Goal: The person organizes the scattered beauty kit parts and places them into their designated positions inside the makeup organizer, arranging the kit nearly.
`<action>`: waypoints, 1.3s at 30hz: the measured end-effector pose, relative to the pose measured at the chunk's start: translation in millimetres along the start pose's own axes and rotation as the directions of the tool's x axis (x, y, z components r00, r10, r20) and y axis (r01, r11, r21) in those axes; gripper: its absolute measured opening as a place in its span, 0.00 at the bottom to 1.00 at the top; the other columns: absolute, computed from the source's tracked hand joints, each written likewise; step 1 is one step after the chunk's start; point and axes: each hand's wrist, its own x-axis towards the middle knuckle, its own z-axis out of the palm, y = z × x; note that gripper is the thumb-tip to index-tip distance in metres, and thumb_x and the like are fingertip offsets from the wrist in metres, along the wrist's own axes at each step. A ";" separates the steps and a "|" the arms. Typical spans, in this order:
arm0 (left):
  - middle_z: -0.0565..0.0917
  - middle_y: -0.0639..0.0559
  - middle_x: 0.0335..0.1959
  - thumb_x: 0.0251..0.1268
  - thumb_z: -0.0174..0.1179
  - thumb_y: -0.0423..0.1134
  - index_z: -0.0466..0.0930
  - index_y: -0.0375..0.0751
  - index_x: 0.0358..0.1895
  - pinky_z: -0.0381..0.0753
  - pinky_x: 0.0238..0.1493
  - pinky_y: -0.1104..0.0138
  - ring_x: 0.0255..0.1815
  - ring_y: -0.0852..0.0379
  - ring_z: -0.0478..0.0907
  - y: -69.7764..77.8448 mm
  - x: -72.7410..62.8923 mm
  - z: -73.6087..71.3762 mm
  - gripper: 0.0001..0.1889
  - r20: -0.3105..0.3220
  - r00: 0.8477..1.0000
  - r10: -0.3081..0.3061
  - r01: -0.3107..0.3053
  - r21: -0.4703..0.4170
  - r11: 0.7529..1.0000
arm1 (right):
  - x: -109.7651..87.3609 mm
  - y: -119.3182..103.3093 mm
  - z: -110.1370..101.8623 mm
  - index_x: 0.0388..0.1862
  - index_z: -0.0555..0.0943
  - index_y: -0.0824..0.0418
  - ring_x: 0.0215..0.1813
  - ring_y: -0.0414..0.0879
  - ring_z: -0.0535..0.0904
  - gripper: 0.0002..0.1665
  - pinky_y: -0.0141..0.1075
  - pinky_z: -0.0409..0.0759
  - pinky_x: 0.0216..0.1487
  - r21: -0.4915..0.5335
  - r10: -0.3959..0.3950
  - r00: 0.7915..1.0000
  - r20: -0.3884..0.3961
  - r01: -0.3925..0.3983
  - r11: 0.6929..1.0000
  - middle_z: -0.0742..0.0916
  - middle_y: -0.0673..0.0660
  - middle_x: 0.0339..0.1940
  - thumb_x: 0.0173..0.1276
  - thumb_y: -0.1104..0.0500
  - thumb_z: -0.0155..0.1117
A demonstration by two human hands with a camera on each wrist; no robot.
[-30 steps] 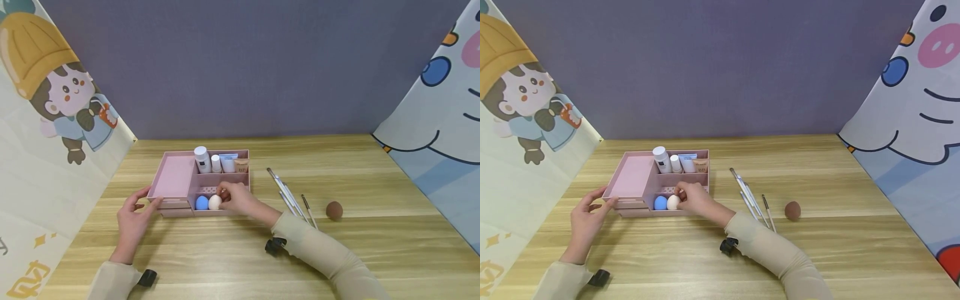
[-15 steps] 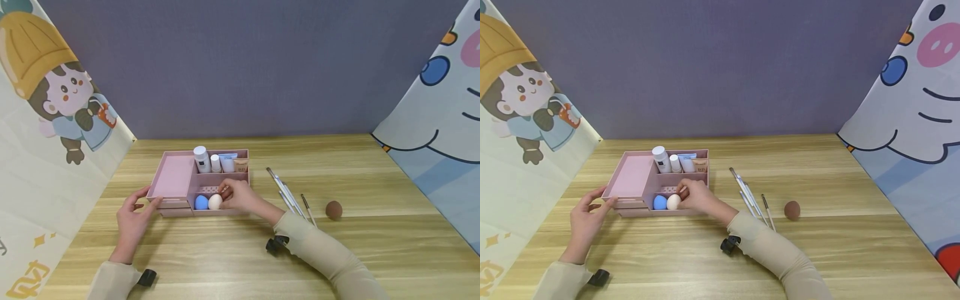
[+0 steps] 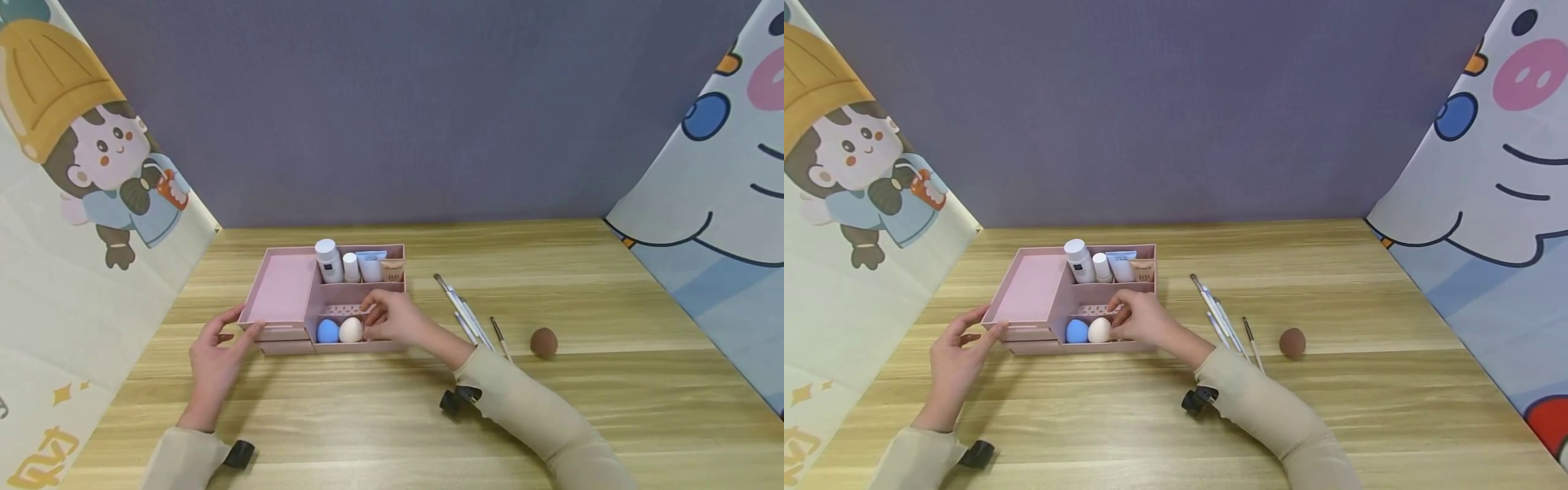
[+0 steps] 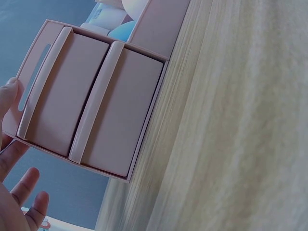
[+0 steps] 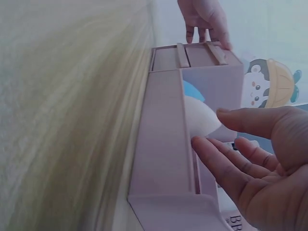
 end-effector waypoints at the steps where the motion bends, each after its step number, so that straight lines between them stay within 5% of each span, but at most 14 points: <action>1: 0.86 0.47 0.52 0.57 0.73 0.33 0.85 0.40 0.54 0.69 0.45 0.71 0.49 0.75 0.73 0.0 -0.1 -0.2 0.19 0.001 1.000 0.001 -0.001 -0.001 1.000 | -1.3 -0.6 -1.2 0.45 0.79 0.67 0.34 0.45 0.85 0.20 0.33 0.84 0.37 0.003 -0.001 1.000 0.000 0.001 1.000 0.88 0.58 0.32 0.54 0.71 0.75; 10: 0.83 0.66 0.47 0.57 0.72 0.32 0.83 0.34 0.55 0.69 0.45 0.70 0.49 0.74 0.72 1.7 -0.9 -1.7 0.21 0.016 1.000 0.006 -0.006 -0.011 1.000 | -15.6 -3.5 -19.5 0.46 0.76 0.72 0.36 0.49 0.85 0.21 0.35 0.85 0.36 0.079 -0.025 1.000 -0.008 0.026 0.996 0.87 0.61 0.33 0.54 0.73 0.74; 21: 0.82 0.68 0.46 0.59 0.72 0.35 0.83 0.36 0.56 0.68 0.45 0.70 0.49 0.73 0.72 1.7 -1.3 -2.7 0.21 0.027 1.000 -0.013 0.013 -0.004 1.000 | -37.8 3.3 -48.2 0.45 0.79 0.64 0.35 0.46 0.85 0.20 0.36 0.84 0.39 -0.012 -0.004 0.997 -0.072 0.003 1.000 0.88 0.53 0.31 0.55 0.68 0.76; 27: 0.86 0.52 0.50 0.58 0.73 0.34 0.84 0.36 0.55 0.68 0.45 0.71 0.48 0.73 0.73 3.5 -1.4 -3.3 0.20 0.011 1.000 -0.014 0.014 0.000 1.000 | -46.8 9.5 -61.5 0.47 0.78 0.69 0.35 0.48 0.85 0.21 0.38 0.85 0.38 -0.009 0.000 0.996 -0.084 -0.001 1.000 0.88 0.56 0.31 0.56 0.70 0.75; 33: 0.84 0.63 0.47 0.58 0.73 0.34 0.83 0.35 0.55 0.68 0.45 0.71 0.48 0.73 0.73 3.7 -1.3 -3.5 0.21 0.013 1.000 -0.019 0.019 0.001 1.000 | -55.7 12.9 -73.1 0.49 0.78 0.69 0.37 0.49 0.85 0.21 0.39 0.84 0.38 -0.019 0.022 0.995 -0.097 -0.024 1.000 0.88 0.55 0.32 0.57 0.69 0.74; 39: 0.84 0.62 0.47 0.58 0.73 0.34 0.83 0.35 0.55 0.68 0.45 0.70 0.48 0.74 0.72 3.7 -2.2 -3.4 0.21 0.016 1.000 -0.026 0.026 0.005 1.000 | -67.5 15.2 -84.9 0.48 0.78 0.68 0.37 0.49 0.85 0.20 0.38 0.85 0.38 -0.057 0.016 0.993 -0.113 -0.023 0.998 0.88 0.55 0.32 0.58 0.69 0.74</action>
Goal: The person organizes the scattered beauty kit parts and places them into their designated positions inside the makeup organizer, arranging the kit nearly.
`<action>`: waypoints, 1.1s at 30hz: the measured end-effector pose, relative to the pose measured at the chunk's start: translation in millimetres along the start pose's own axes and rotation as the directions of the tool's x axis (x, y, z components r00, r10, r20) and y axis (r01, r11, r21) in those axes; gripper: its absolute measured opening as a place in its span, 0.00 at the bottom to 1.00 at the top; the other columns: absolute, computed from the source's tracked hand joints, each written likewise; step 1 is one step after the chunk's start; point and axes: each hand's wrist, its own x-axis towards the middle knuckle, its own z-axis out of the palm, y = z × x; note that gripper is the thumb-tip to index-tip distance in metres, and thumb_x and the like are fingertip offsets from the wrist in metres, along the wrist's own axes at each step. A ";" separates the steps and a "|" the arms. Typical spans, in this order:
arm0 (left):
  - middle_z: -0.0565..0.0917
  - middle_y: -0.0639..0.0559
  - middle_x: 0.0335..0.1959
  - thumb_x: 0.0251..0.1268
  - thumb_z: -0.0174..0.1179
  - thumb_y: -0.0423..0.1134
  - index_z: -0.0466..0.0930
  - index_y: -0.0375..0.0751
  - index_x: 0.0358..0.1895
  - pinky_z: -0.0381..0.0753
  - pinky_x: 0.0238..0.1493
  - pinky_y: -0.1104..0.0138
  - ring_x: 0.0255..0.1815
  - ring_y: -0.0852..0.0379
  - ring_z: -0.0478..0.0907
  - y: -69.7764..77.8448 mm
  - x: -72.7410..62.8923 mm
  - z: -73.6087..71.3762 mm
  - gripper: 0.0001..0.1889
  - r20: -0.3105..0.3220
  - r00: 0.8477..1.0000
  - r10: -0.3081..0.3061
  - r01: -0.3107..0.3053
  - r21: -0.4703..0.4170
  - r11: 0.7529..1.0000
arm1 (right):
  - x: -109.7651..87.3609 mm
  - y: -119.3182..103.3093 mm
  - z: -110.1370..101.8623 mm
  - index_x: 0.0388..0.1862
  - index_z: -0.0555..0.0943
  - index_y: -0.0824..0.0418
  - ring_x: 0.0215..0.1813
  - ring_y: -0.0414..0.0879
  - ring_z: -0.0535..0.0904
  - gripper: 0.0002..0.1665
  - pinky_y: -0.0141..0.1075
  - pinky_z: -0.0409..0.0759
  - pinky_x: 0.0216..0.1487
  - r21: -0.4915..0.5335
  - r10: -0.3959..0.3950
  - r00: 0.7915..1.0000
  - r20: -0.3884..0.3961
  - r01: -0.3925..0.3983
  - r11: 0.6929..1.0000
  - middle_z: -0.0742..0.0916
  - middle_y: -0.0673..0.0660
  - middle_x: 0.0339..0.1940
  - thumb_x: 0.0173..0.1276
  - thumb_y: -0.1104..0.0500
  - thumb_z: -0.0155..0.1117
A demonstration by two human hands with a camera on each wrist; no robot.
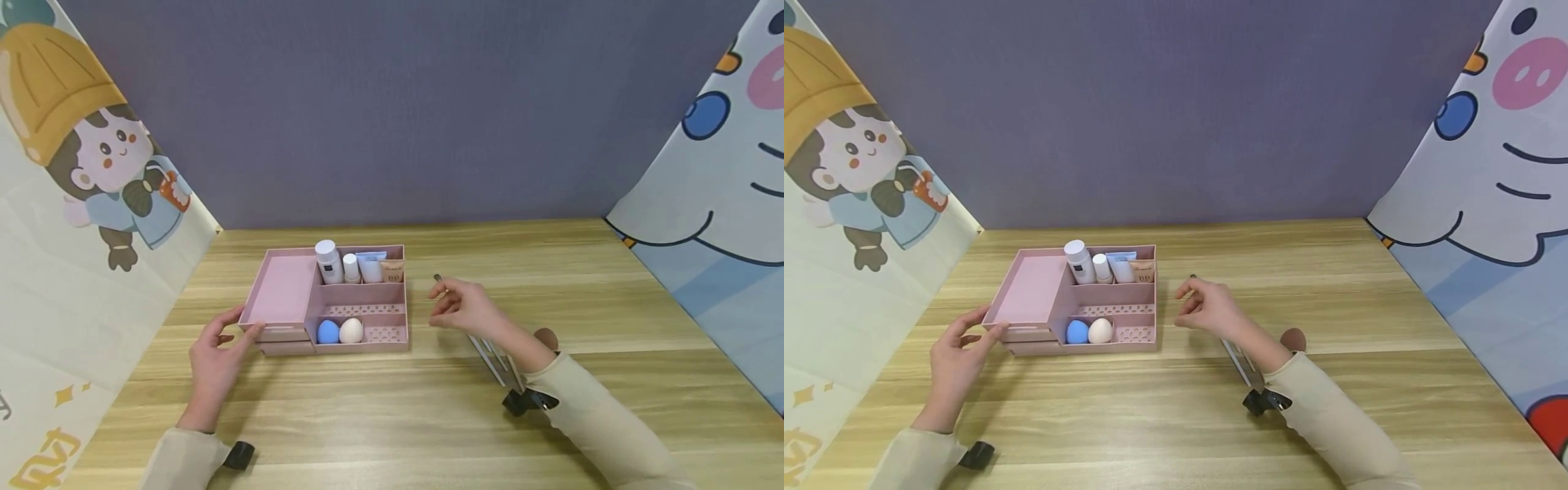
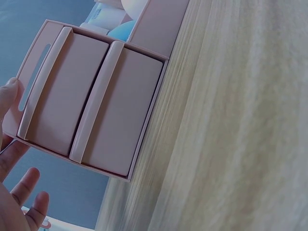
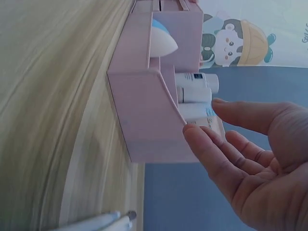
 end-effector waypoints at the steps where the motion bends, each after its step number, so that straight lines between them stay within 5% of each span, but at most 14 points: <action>1: 0.84 0.65 0.46 0.58 0.73 0.34 0.83 0.35 0.55 0.69 0.46 0.70 0.48 0.74 0.72 0.0 0.1 0.0 0.21 0.001 1.000 0.000 0.000 0.000 1.000 | -1.7 0.8 -2.1 0.48 0.78 0.68 0.37 0.49 0.85 0.20 0.38 0.85 0.38 -0.003 -0.001 1.000 -0.005 0.001 1.000 0.88 0.56 0.32 0.58 0.69 0.74; 8: 0.79 0.75 0.43 0.59 0.72 0.35 0.83 0.35 0.56 0.68 0.45 0.70 0.48 0.73 0.72 0.4 -0.9 -0.2 0.21 0.004 1.000 -0.008 0.008 -0.002 1.000 | -10.5 9.5 -19.3 0.48 0.78 0.70 0.34 0.48 0.85 0.21 0.36 0.83 0.35 -0.002 0.024 0.998 -0.055 -0.024 1.000 0.88 0.58 0.33 0.57 0.69 0.74; 20: 0.83 0.69 0.45 0.58 0.73 0.34 0.83 0.35 0.55 0.69 0.46 0.70 0.48 0.74 0.73 -0.5 1.0 0.7 0.21 0.002 1.000 -0.003 0.003 -0.011 1.000 | -27.1 31.1 -40.3 0.51 0.75 0.75 0.31 0.45 0.84 0.25 0.35 0.84 0.33 0.068 0.071 0.992 -0.105 -0.064 0.996 0.88 0.61 0.32 0.56 0.69 0.75; 33: 0.82 0.72 0.45 0.58 0.73 0.33 0.83 0.35 0.55 0.69 0.45 0.72 0.47 0.74 0.73 -0.8 1.4 0.8 0.21 0.001 1.000 0.003 -0.003 -0.013 1.000 | -51.5 41.4 -72.0 0.53 0.75 0.74 0.32 0.44 0.84 0.25 0.37 0.83 0.34 0.019 0.127 0.981 -0.144 -0.125 0.992 0.88 0.63 0.35 0.60 0.67 0.73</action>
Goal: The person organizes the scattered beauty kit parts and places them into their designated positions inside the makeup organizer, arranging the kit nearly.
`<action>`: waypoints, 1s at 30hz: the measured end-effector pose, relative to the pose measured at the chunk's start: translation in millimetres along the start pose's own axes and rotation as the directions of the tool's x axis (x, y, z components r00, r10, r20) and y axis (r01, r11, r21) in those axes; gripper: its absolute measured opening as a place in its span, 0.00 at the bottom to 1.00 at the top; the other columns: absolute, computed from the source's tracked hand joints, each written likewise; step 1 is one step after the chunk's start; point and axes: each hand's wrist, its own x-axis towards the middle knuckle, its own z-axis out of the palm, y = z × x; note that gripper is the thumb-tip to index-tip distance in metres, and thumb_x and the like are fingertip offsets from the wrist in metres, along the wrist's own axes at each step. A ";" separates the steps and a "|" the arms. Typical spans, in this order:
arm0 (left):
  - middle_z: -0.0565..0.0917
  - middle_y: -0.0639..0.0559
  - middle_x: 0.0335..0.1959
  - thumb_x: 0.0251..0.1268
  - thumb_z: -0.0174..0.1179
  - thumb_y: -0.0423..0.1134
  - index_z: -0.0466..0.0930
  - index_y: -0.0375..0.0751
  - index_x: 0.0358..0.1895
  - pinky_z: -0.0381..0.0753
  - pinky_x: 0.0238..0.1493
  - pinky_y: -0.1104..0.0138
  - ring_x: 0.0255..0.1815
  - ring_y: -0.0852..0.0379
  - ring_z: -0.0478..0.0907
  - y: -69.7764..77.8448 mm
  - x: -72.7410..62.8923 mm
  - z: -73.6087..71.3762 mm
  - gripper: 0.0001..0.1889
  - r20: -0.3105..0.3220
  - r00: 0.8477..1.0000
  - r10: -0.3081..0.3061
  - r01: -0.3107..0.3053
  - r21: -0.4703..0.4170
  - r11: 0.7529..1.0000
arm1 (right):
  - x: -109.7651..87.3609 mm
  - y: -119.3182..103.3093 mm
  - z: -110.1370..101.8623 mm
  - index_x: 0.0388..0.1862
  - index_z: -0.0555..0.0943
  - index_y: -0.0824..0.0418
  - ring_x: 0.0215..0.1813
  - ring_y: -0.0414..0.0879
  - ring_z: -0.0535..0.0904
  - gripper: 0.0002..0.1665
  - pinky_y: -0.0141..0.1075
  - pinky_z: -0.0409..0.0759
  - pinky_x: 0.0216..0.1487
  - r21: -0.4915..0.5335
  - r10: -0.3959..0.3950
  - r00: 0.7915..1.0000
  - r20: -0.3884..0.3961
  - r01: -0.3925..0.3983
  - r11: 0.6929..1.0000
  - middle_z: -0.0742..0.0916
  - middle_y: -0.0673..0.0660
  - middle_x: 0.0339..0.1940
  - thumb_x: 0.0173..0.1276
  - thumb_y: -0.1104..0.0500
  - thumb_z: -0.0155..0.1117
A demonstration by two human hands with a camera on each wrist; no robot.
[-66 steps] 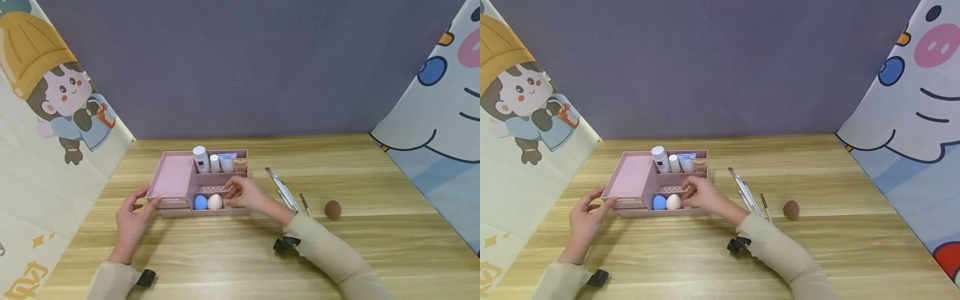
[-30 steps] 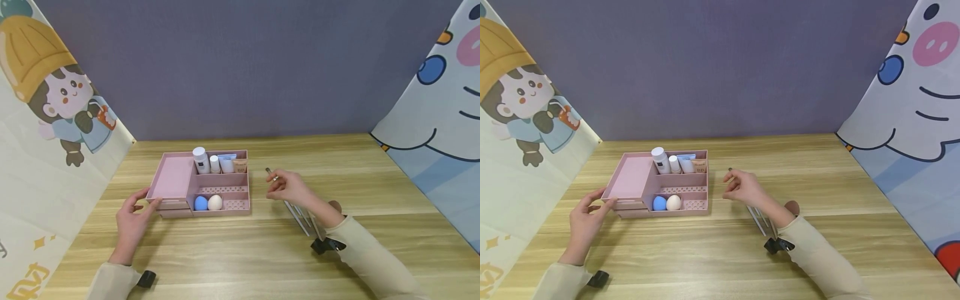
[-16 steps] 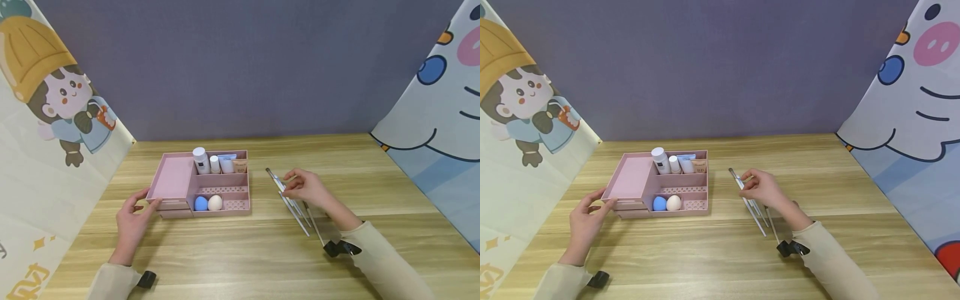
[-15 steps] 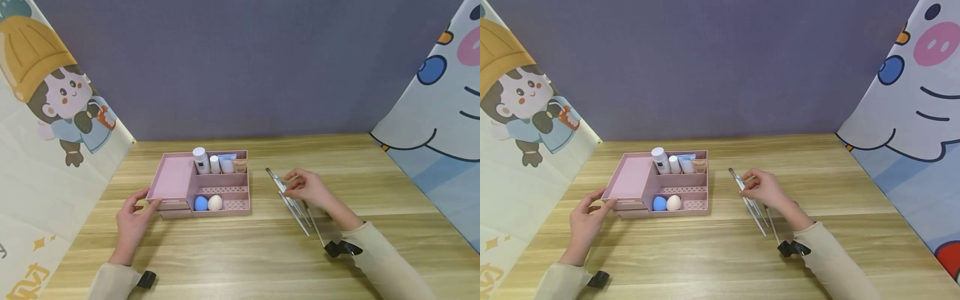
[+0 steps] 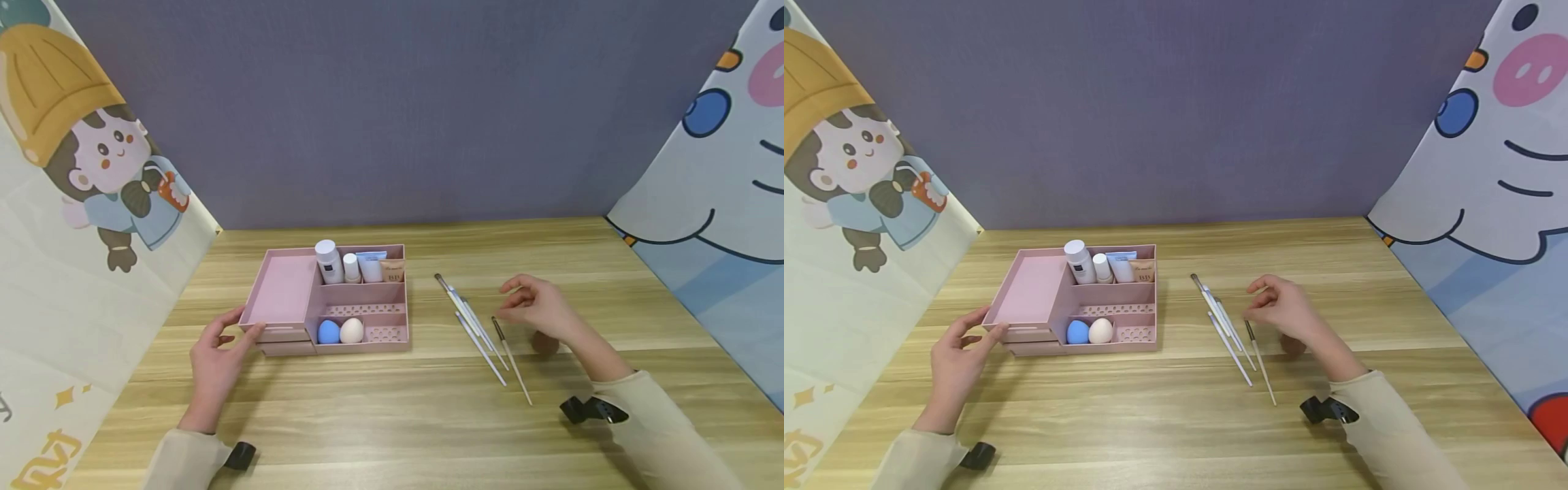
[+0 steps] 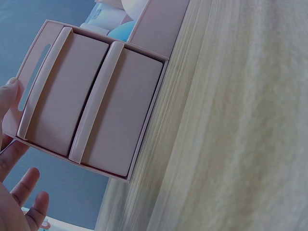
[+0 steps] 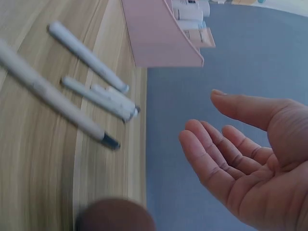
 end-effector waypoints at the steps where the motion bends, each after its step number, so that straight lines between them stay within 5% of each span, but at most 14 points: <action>1: 0.83 0.69 0.45 0.58 0.73 0.33 0.83 0.35 0.55 0.69 0.45 0.72 0.48 0.74 0.73 0.0 -0.1 0.0 0.21 0.000 1.000 0.000 0.000 0.002 1.000 | -1.6 1.5 -3.1 0.53 0.75 0.74 0.32 0.44 0.84 0.25 0.37 0.83 0.34 -0.001 0.011 1.000 -0.005 -0.011 1.000 0.88 0.63 0.35 0.61 0.67 0.73; 9: 0.85 0.46 0.53 0.58 0.73 0.33 0.83 0.35 0.55 0.69 0.45 0.73 0.49 0.75 0.73 -0.4 0.9 1.2 0.20 0.005 1.000 0.010 -0.010 0.012 1.000 | -15.7 17.6 -24.8 0.56 0.72 0.76 0.29 0.48 0.84 0.27 0.40 0.84 0.32 -0.032 0.082 0.996 -0.038 -0.083 0.996 0.87 0.59 0.32 0.62 0.65 0.72; 21: 0.86 0.47 0.52 0.57 0.73 0.34 0.84 0.39 0.55 0.69 0.46 0.71 0.48 0.75 0.73 -1.5 1.0 0.7 0.20 -0.002 1.000 0.004 -0.004 0.015 1.000 | -29.7 33.7 -43.3 0.55 0.73 0.77 0.20 0.45 0.76 0.29 0.40 0.79 0.24 -0.136 0.131 0.990 -0.054 -0.137 0.981 0.83 0.57 0.22 0.63 0.61 0.73; 30: 0.86 0.47 0.52 0.58 0.73 0.34 0.84 0.38 0.55 0.69 0.46 0.70 0.48 0.75 0.73 -1.1 0.5 0.1 0.20 0.000 1.000 0.003 -0.003 0.021 1.000 | -33.1 47.6 -45.2 0.54 0.74 0.75 0.19 0.45 0.76 0.28 0.42 0.82 0.22 -0.140 0.292 0.954 0.067 -0.281 0.949 0.81 0.55 0.17 0.67 0.53 0.70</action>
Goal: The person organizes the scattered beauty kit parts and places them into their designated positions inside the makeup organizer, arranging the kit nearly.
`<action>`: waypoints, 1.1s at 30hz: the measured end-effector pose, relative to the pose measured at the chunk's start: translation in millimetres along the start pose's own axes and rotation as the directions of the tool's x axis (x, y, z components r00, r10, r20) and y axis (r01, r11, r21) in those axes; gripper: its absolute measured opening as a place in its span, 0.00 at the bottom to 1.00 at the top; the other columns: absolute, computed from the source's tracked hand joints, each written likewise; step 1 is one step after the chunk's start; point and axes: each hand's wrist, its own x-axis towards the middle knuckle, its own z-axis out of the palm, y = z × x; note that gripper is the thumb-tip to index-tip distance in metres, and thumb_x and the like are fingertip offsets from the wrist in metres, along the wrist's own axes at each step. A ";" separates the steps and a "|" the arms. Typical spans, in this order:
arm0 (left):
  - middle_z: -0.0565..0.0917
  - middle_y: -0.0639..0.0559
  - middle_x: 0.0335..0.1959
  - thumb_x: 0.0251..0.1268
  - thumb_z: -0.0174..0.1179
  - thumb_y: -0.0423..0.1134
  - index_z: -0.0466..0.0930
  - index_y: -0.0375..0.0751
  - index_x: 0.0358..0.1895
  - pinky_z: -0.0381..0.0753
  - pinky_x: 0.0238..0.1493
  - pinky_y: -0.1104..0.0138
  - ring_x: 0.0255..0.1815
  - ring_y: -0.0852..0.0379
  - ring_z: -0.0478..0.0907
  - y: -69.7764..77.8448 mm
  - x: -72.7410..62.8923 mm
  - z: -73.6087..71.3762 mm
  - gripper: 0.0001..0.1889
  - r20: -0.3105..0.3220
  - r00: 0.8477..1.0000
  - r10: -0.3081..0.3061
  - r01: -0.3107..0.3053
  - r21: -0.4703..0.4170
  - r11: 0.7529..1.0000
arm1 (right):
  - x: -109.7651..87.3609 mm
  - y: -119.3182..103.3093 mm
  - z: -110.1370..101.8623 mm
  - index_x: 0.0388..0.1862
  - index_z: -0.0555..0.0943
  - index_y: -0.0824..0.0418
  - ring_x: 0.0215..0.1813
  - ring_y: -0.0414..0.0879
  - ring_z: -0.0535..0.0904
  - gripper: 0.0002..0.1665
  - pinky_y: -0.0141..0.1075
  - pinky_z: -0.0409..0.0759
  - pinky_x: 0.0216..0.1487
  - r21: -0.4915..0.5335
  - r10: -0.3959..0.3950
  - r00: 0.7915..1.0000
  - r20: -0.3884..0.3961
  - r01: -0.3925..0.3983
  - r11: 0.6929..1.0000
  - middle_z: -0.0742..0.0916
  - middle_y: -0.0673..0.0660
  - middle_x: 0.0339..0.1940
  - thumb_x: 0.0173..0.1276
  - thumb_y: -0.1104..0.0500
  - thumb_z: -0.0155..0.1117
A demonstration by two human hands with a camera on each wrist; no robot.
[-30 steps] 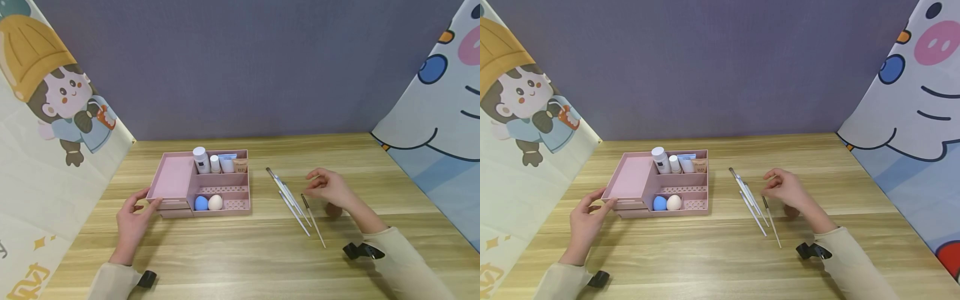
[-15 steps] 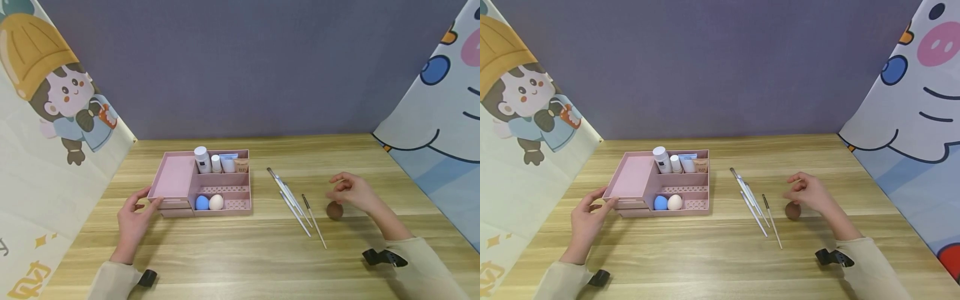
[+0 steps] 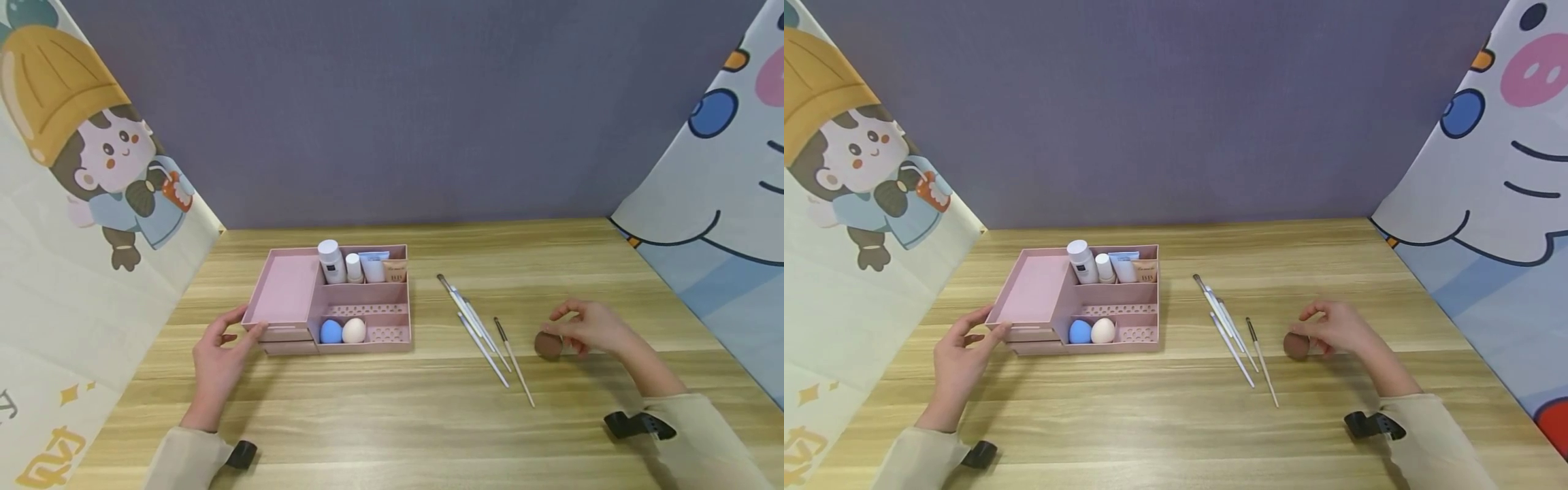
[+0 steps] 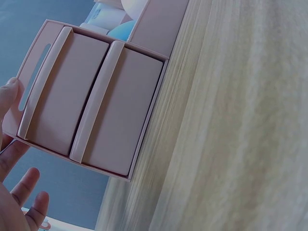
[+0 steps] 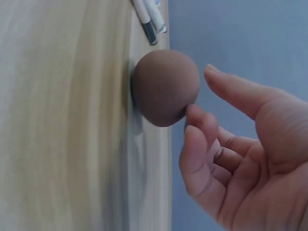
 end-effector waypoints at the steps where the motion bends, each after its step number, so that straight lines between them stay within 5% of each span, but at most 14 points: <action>1: 0.86 0.47 0.52 0.58 0.73 0.34 0.84 0.38 0.55 0.69 0.46 0.70 0.48 0.74 0.73 -0.1 0.2 0.1 0.20 -0.001 1.000 0.002 -0.002 0.001 1.000 | 0.6 1.6 0.2 0.53 0.75 0.75 0.19 0.45 0.77 0.28 0.42 0.82 0.22 -0.006 0.013 1.000 0.013 -0.013 1.000 0.81 0.55 0.18 0.68 0.52 0.69; 10: 0.86 0.45 0.52 0.57 0.73 0.33 0.84 0.38 0.54 0.70 0.45 0.71 0.48 0.75 0.73 -1.0 0.8 0.9 0.20 -0.009 1.000 0.015 -0.015 -0.002 1.000 | 2.8 10.6 3.6 0.50 0.78 0.70 0.22 0.48 0.80 0.28 0.43 0.84 0.24 -0.015 0.100 0.988 0.119 -0.099 0.995 0.82 0.57 0.20 0.67 0.47 0.70; 17: 0.85 0.46 0.53 0.58 0.73 0.33 0.84 0.39 0.54 0.69 0.46 0.71 0.49 0.75 0.73 -0.1 0.2 -0.2 0.19 -0.001 1.000 0.006 -0.006 0.000 1.000 | 4.6 6.7 7.4 0.48 0.78 0.69 0.23 0.47 0.80 0.27 0.42 0.84 0.24 0.007 0.095 0.989 0.116 -0.097 0.995 0.82 0.57 0.23 0.64 0.48 0.72; 33: 0.86 0.46 0.52 0.56 0.73 0.32 0.85 0.37 0.53 0.69 0.44 0.72 0.48 0.76 0.73 0.1 0.1 1.3 0.19 -0.023 0.999 0.040 -0.040 -0.002 0.999 | 8.7 -11.4 2.1 0.57 0.79 0.72 0.28 0.49 0.82 0.32 0.40 0.85 0.30 -0.012 -0.034 0.996 0.082 0.035 0.999 0.84 0.56 0.27 0.62 0.53 0.75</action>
